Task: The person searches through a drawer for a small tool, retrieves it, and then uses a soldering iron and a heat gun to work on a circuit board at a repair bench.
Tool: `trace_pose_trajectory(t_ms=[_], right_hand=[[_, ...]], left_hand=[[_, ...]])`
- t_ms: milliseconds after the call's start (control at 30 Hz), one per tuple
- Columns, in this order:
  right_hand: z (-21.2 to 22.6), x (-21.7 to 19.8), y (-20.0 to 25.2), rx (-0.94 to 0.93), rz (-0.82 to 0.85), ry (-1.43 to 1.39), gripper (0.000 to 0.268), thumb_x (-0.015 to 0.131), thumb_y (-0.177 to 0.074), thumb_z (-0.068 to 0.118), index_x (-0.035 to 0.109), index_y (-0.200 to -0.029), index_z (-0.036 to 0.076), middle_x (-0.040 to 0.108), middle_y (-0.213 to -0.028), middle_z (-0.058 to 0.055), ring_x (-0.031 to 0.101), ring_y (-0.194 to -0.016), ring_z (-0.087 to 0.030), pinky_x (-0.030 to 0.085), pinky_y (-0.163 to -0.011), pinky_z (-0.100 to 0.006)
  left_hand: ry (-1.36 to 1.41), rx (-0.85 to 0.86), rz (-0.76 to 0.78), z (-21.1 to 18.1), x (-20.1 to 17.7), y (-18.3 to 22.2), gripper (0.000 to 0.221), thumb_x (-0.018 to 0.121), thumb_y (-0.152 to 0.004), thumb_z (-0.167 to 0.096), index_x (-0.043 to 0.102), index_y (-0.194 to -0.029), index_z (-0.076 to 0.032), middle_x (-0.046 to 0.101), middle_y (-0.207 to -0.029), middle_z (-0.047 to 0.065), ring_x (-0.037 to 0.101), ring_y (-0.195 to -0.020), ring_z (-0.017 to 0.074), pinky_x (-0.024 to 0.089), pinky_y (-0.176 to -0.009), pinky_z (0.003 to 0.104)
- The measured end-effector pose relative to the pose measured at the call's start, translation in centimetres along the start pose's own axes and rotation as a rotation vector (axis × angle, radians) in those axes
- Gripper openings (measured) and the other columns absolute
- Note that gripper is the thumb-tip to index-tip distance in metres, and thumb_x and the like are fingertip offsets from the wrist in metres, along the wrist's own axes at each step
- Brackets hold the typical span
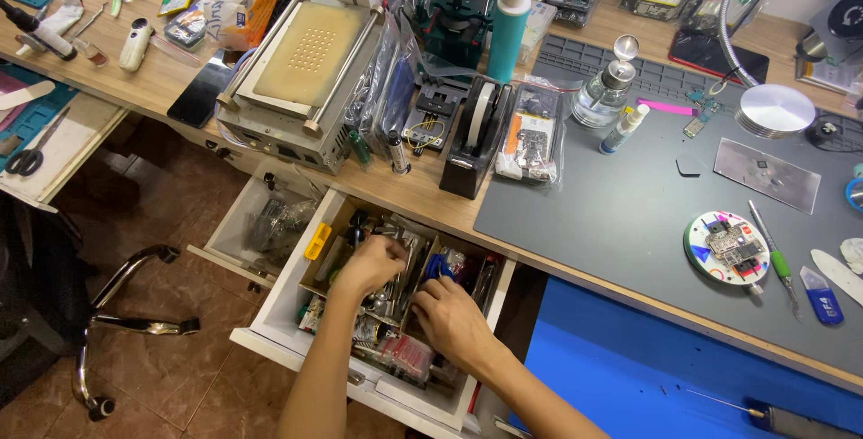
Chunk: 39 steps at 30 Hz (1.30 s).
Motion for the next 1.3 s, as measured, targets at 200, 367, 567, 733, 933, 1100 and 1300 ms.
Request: trace_pose_trajectory(t_ms=[200, 367, 567, 733, 933, 1100, 1300], right_hand=[[-0.4, 5.0, -2.5, -0.101, -0.035, 0.292, 0.016, 0.054, -0.096, 0.018, 0.067, -0.106, 0.015, 0.075, -0.096, -0.012, 0.062, -0.128, -0.034, 0.023, -0.12, -0.064], [1.1, 4.2, -4.8, 0.033, 0.194, 0.311, 0.035, 0.049, -0.094, 0.02, 0.071, -0.121, 0.017, 0.082, -0.099, -0.01, 0.051, -0.145, -0.031, -0.002, -0.122, -0.073], [-3.9, 5.4, -4.6, 0.319, 0.135, -0.159, 0.03, 0.054, -0.1, 0.035, 0.077, -0.112, 0.02, 0.081, -0.102, -0.011, 0.069, -0.119, -0.034, 0.027, -0.112, -0.061], [-4.0, 1.0, -2.7, 0.518, 0.157, -0.424, 0.031, 0.06, -0.098, 0.044, 0.079, -0.119, 0.029, 0.081, -0.107, -0.006, 0.073, -0.111, -0.035, 0.056, -0.092, -0.053], [-4.3, -1.4, -1.2, 0.595, 0.082, -0.453, 0.03, 0.063, -0.097, 0.043, 0.08, -0.119, 0.029, 0.082, -0.102, 0.0, 0.075, -0.108, -0.029, 0.058, -0.09, -0.047], [-3.6, -4.0, 0.1, 0.681, 0.075, -0.69, 0.029, 0.067, -0.094, 0.031, 0.08, -0.115, 0.016, 0.082, -0.097, -0.009, 0.075, -0.102, -0.032, 0.056, -0.089, -0.046], [-1.1, -5.3, 1.6, 0.797, 0.091, -0.917, 0.021, 0.066, -0.101, 0.027, 0.076, -0.117, 0.017, 0.078, -0.088, 0.003, 0.052, -0.061, -0.005, 0.04, -0.056, -0.022]], left_hand=[[0.154, 0.217, -0.141, -0.9, -3.8, 6.0, 0.029, 0.064, -0.088, -0.01, 0.083, -0.108, -0.004, 0.075, -0.089, 0.017, 0.074, -0.08, 0.0284, 0.057, -0.077, 0.043], [0.203, 0.216, -0.165, 0.6, -3.6, 5.8, 0.028, 0.064, -0.088, -0.011, 0.084, -0.106, -0.005, 0.077, -0.088, 0.019, 0.075, -0.079, 0.0284, 0.057, -0.075, 0.043], [0.241, 0.213, -0.193, 0.1, -4.7, 7.3, 0.03, 0.066, -0.089, -0.011, 0.084, -0.111, -0.003, 0.076, -0.092, 0.019, 0.073, -0.081, 0.0269, 0.058, -0.076, 0.04], [0.191, 0.255, -0.249, 0.3, -4.7, 6.6, 0.027, 0.069, -0.091, -0.014, 0.085, -0.111, -0.004, 0.078, -0.092, 0.018, 0.073, -0.079, 0.027, 0.058, -0.072, 0.04], [0.219, 0.237, -0.223, 0.9, -3.5, 5.0, 0.027, 0.067, -0.093, -0.015, 0.083, -0.113, -0.005, 0.08, -0.095, 0.016, 0.073, -0.07, 0.0227, 0.056, -0.072, 0.04], [0.262, 0.293, -0.186, -0.1, -2.6, 4.6, 0.028, 0.066, -0.096, -0.01, 0.08, -0.117, 0.001, 0.078, -0.099, 0.021, 0.073, -0.074, 0.0247, 0.058, -0.068, 0.038], [0.227, 0.115, -0.126, -2.4, -1.6, 9.5, 0.024, 0.067, -0.1, -0.022, 0.077, -0.121, -0.017, 0.079, -0.125, 0.001, 0.071, -0.079, 0.013, 0.06, -0.077, 0.029]])
Point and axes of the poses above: each hand's wrist, its own y-axis away from the middle knuckle, its own x-axis out of the palm, z = x × y, the point moved 10 cm from there along -y, towards the middle knuckle
